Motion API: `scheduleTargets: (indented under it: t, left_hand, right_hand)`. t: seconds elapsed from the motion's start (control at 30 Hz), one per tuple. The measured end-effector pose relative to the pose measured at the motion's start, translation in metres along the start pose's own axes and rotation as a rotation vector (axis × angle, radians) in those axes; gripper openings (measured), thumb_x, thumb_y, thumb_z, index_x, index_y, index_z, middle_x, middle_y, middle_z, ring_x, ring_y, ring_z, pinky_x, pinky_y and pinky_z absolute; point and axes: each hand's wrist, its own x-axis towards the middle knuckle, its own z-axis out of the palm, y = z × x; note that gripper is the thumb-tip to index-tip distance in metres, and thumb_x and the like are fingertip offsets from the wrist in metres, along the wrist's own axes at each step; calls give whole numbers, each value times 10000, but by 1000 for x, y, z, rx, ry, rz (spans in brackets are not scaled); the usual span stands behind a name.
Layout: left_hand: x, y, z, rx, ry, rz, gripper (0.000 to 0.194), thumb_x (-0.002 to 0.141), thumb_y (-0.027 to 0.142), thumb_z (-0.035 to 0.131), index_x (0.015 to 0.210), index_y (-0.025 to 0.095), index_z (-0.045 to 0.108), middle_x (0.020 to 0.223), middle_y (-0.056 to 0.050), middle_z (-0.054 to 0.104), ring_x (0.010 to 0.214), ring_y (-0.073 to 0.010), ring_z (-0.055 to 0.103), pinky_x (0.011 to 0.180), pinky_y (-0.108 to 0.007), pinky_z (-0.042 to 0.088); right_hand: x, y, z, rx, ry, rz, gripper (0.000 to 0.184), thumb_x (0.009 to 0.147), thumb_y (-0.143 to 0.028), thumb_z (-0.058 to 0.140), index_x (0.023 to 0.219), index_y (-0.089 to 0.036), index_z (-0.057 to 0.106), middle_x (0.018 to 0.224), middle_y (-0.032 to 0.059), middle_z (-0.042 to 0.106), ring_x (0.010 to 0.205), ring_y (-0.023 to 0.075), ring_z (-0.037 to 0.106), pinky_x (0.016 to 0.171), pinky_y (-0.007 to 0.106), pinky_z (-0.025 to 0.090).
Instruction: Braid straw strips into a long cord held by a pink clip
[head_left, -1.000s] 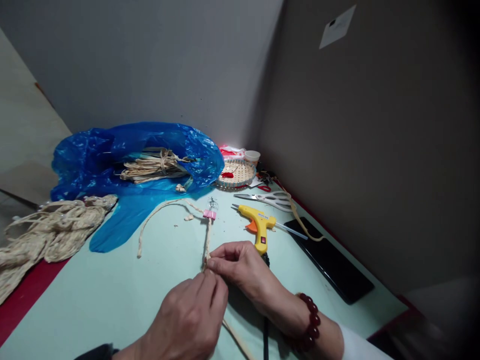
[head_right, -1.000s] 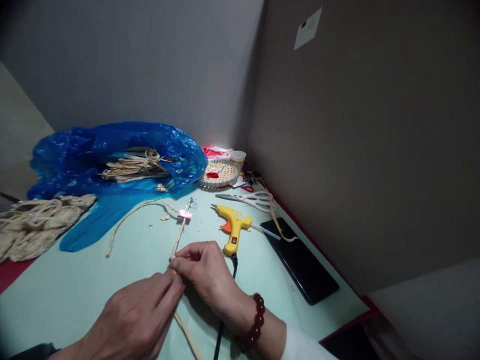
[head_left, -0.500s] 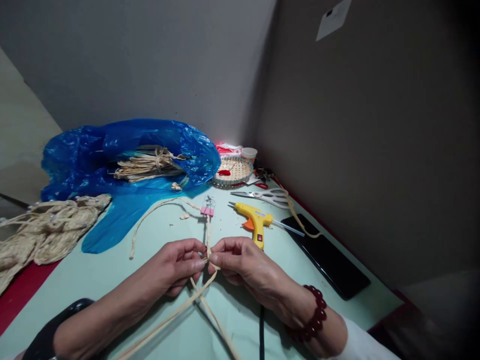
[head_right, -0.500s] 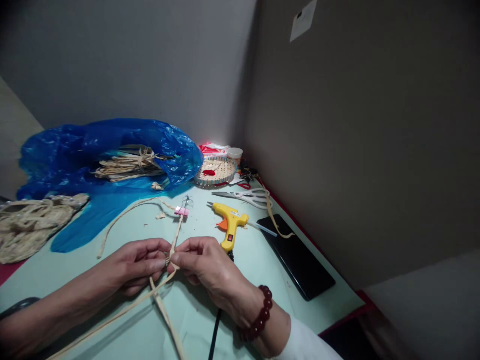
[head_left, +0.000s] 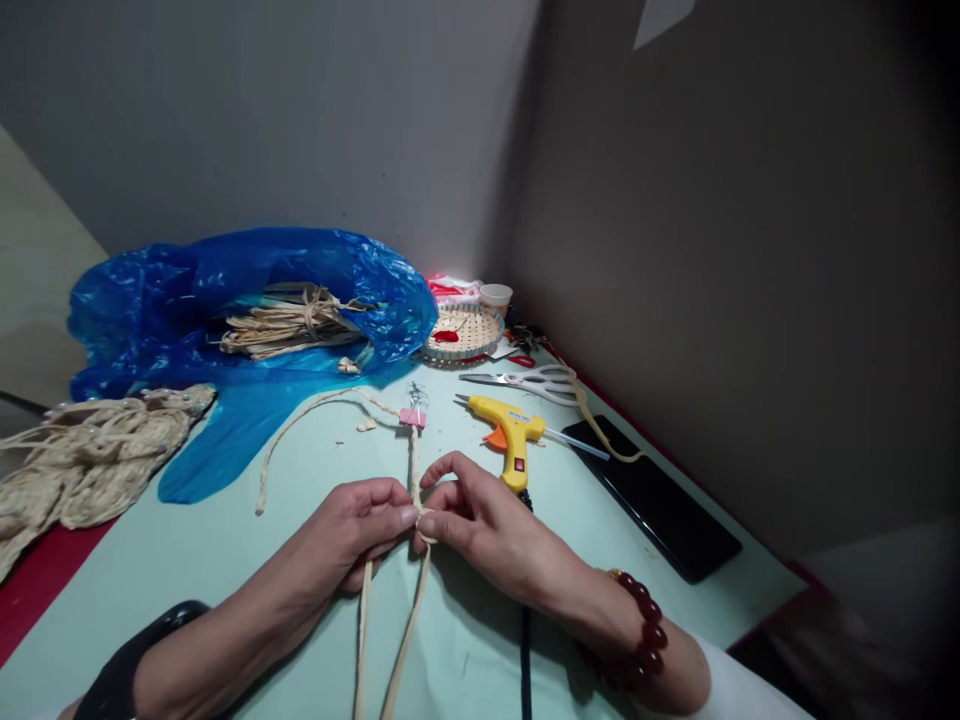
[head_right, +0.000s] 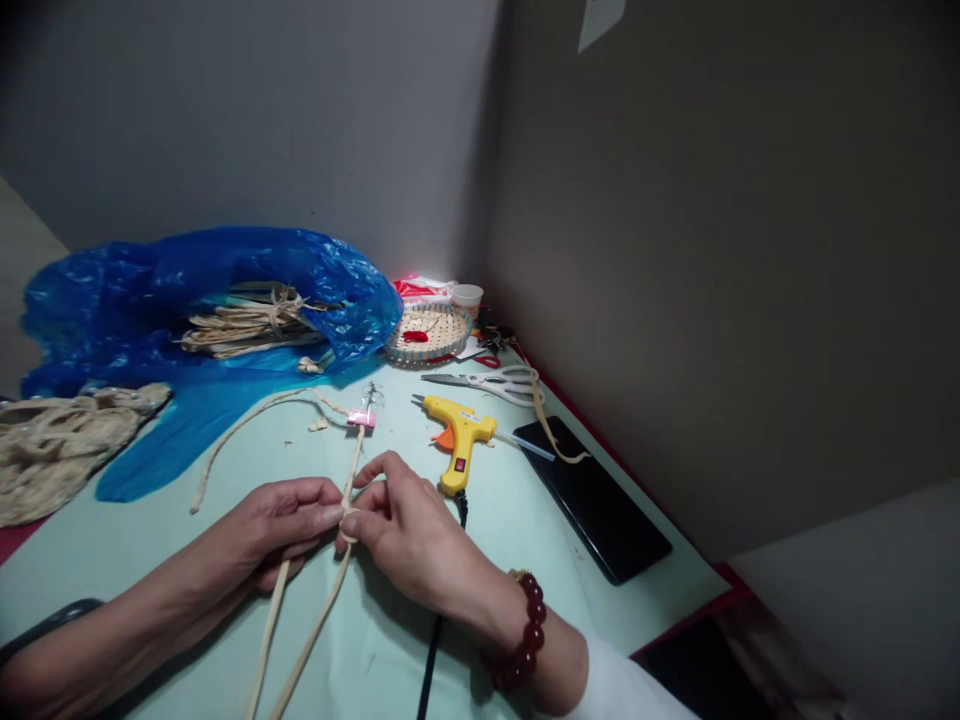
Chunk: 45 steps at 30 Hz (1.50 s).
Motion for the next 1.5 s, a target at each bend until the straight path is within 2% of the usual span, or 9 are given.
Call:
scheduleTargets:
  t: [0.13,0.27,0.53,0.8,0.97,1.07,1.27,1.37,1.5]
  left_hand:
    - [1,-2,-1,57,33,66,271,751,403,659,741,163,534,580,74,437,478,-60,260,437,-208,147]
    - [2,-2,0,201,77,81,267,740,386,637,674,184,476,539,99,339,498,-76,254,460,-206,170]
    - [3,-3,-1,405,122,138,320,799,399,536,589,204,395,572,80,294,554,-105,255,485,-220,195]
    - [-3,-8,1,-14,1,76,320,789,430,583,615,200,444,428,120,307,404,-56,181,402,-203,118]
    - [-5,-12,-4,-91,-57,67,315,778,437,630,649,195,472,407,127,354,337,-30,174,353,-193,79]
    - [-6,-11,-4,-58,-55,84,300,776,424,635,661,196,478,409,127,343,341,-35,199,346,-183,104]
    - [-12,-7,-3,7,-42,96,280,808,446,594,722,202,490,439,128,317,379,-52,207,373,-185,152]
    - [-12,-8,-3,76,-49,139,299,826,481,551,754,194,505,477,108,369,409,-67,240,404,-203,182]
    - [-12,-10,-6,238,-19,203,293,853,446,514,744,177,549,569,69,441,501,-96,331,470,-223,233]
  right_hand:
    - [-8,-10,-3,-321,14,-59,88,885,-192,524,971,-208,517,868,11,673,827,157,565,725,263,393]
    - [-13,-17,-1,-633,84,-65,84,899,-212,492,887,-201,574,763,18,639,716,158,541,634,258,354]
    - [-15,-17,6,-658,185,-85,218,897,-269,499,723,-190,605,536,-34,500,494,99,393,494,235,273]
    - [-21,1,30,-1116,166,-770,237,870,-46,397,729,-138,565,658,41,563,563,149,424,530,306,303]
    - [-21,1,33,-1313,57,-915,215,870,-38,405,767,-114,578,668,55,538,611,179,454,528,320,317]
    - [-25,0,27,-1204,8,-803,175,884,-81,419,792,-135,557,708,49,559,655,181,470,567,318,352]
    - [-22,-14,5,-502,177,-159,257,903,-255,503,1147,-174,511,1030,79,626,910,188,573,804,310,439]
    - [-12,-19,7,-157,-4,59,223,947,-333,443,1008,-173,586,816,32,650,778,158,611,728,262,450]
    - [-2,-15,16,-79,-47,84,223,919,-306,483,837,-152,622,701,6,629,605,99,514,592,203,391]
